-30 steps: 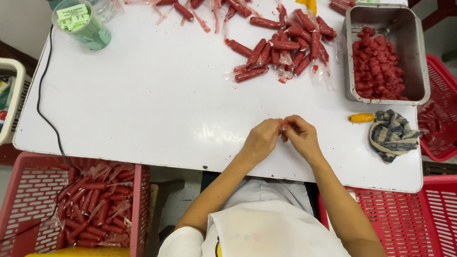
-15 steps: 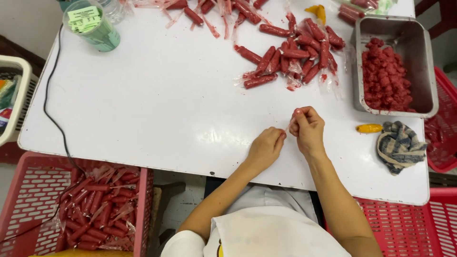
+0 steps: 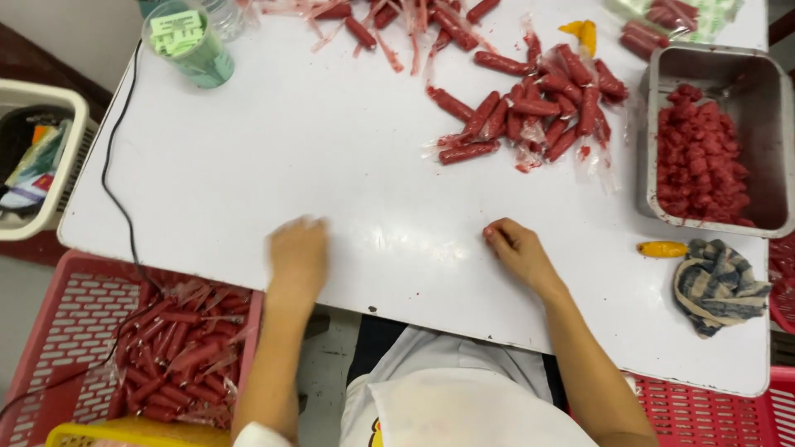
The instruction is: The person fills thin casings with ground meat from a metal tray, ties off the ends, and places the finished sausages into a red basket. The process is repeated continuously throughout the clip.
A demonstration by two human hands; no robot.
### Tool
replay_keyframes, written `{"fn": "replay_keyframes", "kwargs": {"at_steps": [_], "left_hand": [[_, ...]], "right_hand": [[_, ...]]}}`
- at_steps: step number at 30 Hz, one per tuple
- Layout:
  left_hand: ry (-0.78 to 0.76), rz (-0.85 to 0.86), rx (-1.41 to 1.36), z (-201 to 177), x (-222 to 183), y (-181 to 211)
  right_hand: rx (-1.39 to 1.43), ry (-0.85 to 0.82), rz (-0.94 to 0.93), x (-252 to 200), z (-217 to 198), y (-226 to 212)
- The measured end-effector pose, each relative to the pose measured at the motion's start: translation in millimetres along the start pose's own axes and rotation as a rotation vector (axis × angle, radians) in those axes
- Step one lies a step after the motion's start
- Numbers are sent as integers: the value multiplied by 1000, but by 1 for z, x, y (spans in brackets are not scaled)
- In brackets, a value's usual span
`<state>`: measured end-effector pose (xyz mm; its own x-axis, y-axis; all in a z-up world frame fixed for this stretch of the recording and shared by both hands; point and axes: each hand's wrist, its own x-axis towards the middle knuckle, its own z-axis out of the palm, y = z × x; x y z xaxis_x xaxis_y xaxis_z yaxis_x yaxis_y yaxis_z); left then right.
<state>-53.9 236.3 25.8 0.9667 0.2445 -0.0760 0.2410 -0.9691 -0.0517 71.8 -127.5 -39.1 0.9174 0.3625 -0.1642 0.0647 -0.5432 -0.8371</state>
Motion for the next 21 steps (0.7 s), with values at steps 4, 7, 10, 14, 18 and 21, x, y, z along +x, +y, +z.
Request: {"fn": "replay_keyframes", "kwargs": {"at_steps": [4, 7, 10, 14, 18, 21], "left_hand": [[77, 490, -416, -50, 113, 119], [31, 684, -712, -32, 195, 178], [49, 657, -464, 32, 275, 194], [250, 664, -236, 50, 281, 173], [469, 698, -123, 52, 243, 148], [520, 756, -380, 29, 182, 145]], "right_hand": [[0, 34, -48, -3, 5, 6], [63, 35, -68, -10, 2, 10], [271, 55, -47, -22, -5, 6], [317, 49, -108, -36, -7, 12], [238, 62, -186, -40, 3, 10], [142, 88, -306, -59, 4, -38]]}}
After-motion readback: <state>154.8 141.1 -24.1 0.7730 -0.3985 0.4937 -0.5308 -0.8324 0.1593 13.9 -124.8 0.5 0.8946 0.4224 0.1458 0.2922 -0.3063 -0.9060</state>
